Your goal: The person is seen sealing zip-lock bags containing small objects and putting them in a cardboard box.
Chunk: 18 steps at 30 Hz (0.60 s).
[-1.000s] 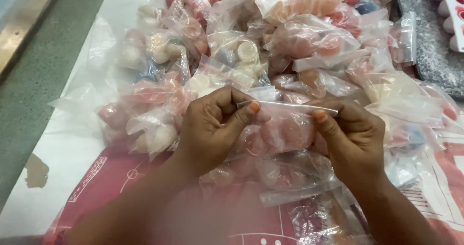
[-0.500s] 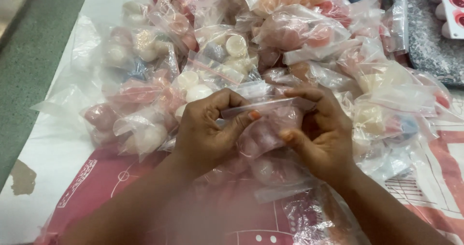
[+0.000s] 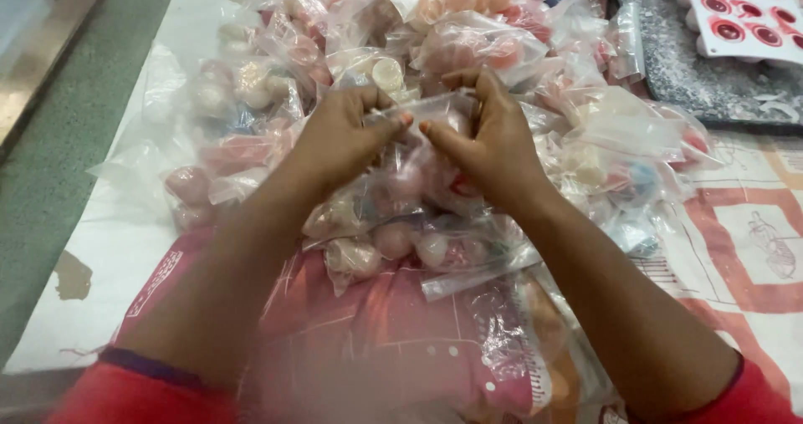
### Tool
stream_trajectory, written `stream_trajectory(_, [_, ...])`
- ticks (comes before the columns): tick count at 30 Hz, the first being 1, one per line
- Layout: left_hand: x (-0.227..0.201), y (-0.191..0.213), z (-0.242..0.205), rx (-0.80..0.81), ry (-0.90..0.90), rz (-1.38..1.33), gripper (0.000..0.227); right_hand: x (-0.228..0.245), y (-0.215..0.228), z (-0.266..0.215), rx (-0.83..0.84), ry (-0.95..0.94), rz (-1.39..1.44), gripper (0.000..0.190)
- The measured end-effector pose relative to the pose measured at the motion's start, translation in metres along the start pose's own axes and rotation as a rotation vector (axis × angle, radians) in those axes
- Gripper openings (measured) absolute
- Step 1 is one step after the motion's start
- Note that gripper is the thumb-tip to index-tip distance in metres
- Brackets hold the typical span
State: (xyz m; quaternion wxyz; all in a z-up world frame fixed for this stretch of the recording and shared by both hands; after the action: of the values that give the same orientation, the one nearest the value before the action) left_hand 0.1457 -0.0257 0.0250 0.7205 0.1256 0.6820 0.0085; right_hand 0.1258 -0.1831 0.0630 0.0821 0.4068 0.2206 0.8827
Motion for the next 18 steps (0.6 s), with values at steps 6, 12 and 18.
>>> stream_trajectory(6, [-0.019,0.014,0.017,-0.139,0.002,-0.16,0.022,-0.026,-0.004,0.017,-0.219,-0.27,0.365,0.061])
stream_trajectory(12, [0.008,-0.007,0.019,-0.055,-0.285,-0.328,0.03,-0.04,-0.017,0.002,-0.222,-0.162,0.484,0.052])
stream_trajectory(18, [-0.004,-0.003,0.007,-0.113,-0.416,-0.301,0.015,-0.061,-0.019,-0.005,-0.237,-0.173,0.722,0.027])
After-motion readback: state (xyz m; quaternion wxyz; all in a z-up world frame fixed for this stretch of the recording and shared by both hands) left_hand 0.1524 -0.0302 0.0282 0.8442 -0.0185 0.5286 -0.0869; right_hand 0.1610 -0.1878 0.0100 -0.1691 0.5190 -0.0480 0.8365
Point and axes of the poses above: each hand's wrist, its own z-axis towards the middle knuckle, its own y-axis out of the back of the hand, x = y × z, the point moved 10 cm from there along z, towards the middle knuckle, and after that the axes turned 5 degrees about y, right-handed, at the moved point
